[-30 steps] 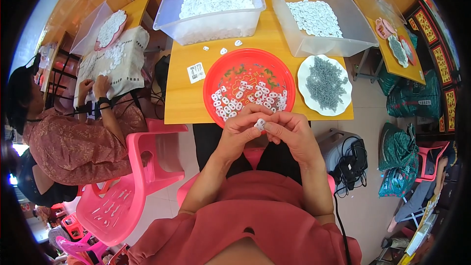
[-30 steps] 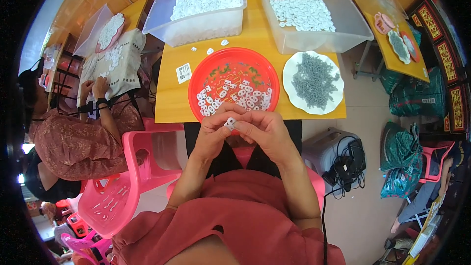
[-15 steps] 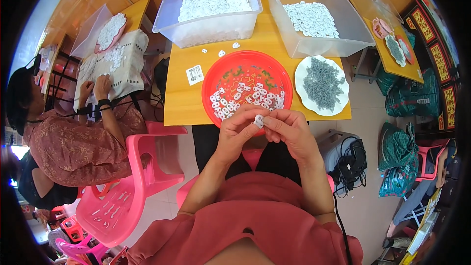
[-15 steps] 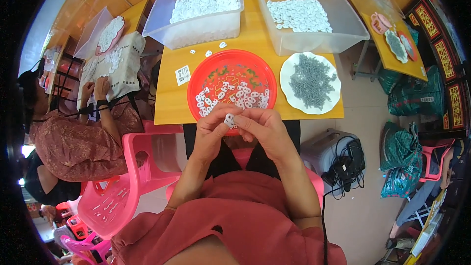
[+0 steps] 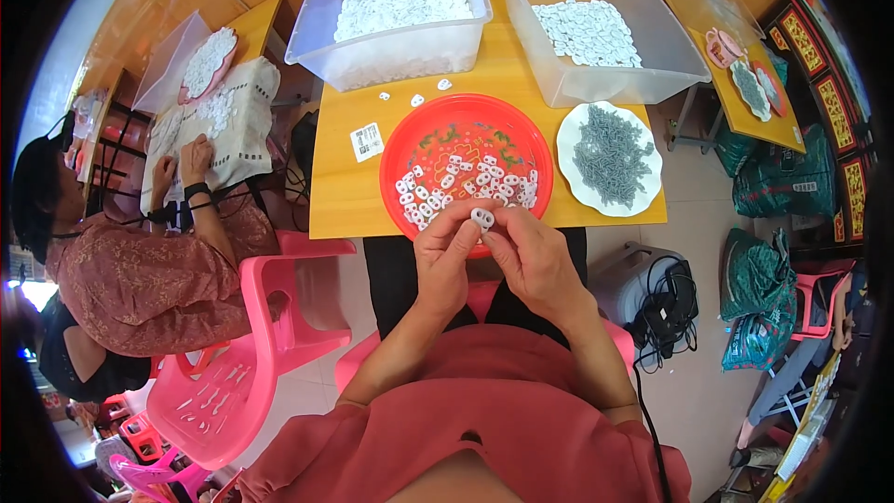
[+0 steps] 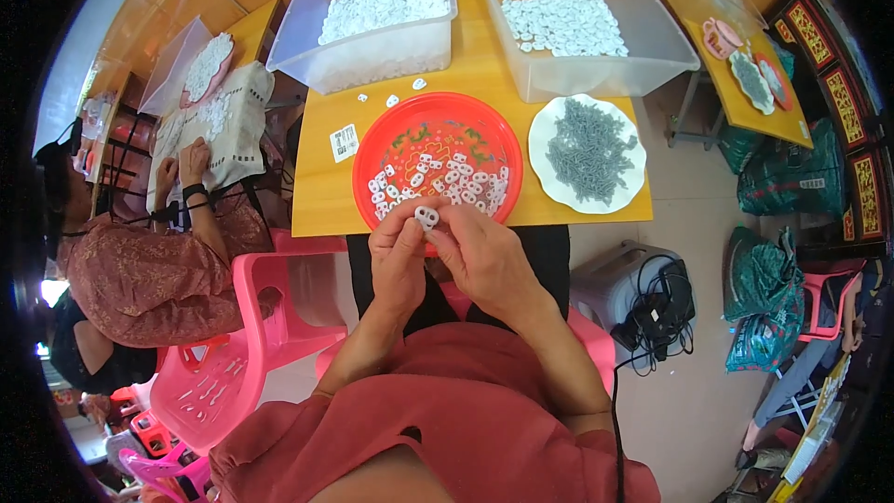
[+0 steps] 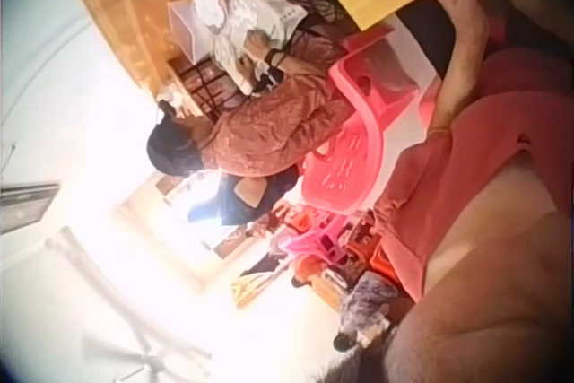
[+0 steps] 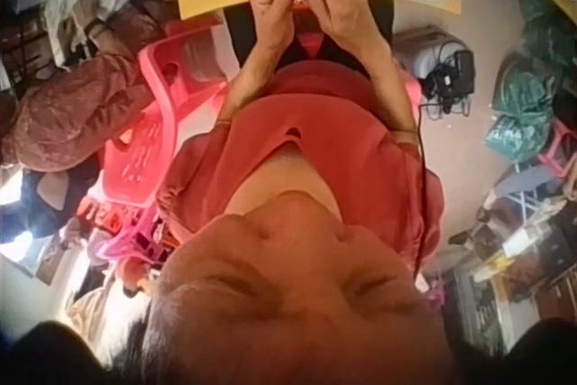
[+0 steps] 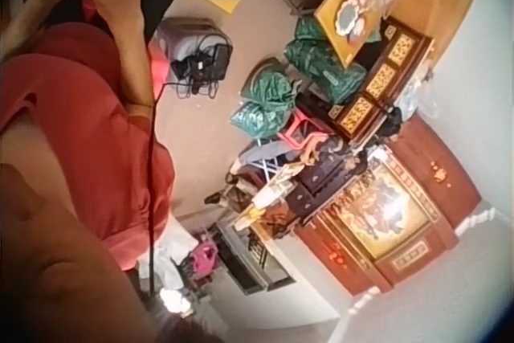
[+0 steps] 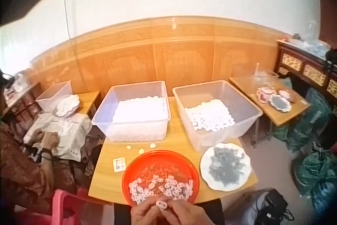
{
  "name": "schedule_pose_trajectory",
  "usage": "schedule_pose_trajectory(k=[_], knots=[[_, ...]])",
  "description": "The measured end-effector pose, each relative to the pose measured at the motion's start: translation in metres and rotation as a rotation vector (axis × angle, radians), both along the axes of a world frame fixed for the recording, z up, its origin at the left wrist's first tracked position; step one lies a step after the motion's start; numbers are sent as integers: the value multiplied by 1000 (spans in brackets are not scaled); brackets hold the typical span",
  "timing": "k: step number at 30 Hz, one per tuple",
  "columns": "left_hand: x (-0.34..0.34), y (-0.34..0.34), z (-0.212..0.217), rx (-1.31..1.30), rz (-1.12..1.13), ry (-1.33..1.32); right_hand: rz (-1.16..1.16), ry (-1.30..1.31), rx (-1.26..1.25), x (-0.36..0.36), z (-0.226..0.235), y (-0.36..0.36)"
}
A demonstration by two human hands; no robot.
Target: Manually assembling small white plastic components with grey pins/fasteners at a workstation.
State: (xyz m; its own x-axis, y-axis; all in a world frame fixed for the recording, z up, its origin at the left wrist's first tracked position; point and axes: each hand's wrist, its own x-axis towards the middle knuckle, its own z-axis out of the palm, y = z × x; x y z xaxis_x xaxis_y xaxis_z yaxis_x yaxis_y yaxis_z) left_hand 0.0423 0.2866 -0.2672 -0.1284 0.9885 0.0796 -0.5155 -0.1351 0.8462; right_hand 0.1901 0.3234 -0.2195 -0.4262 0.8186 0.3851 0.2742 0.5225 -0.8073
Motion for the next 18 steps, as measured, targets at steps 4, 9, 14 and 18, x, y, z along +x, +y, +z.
schedule_pose_trajectory(k=[4,9,14,18], knots=[[6,-3,1,-9,86,-23,22,161,-279,1,-1,-2],[6,-1,4,5,75,79,91,462,-863,9,0,4],[1,0,6,64,45,256,167,608,-1077,15,6,7],[4,0,9,8,65,220,166,460,-818,14,-2,3]])
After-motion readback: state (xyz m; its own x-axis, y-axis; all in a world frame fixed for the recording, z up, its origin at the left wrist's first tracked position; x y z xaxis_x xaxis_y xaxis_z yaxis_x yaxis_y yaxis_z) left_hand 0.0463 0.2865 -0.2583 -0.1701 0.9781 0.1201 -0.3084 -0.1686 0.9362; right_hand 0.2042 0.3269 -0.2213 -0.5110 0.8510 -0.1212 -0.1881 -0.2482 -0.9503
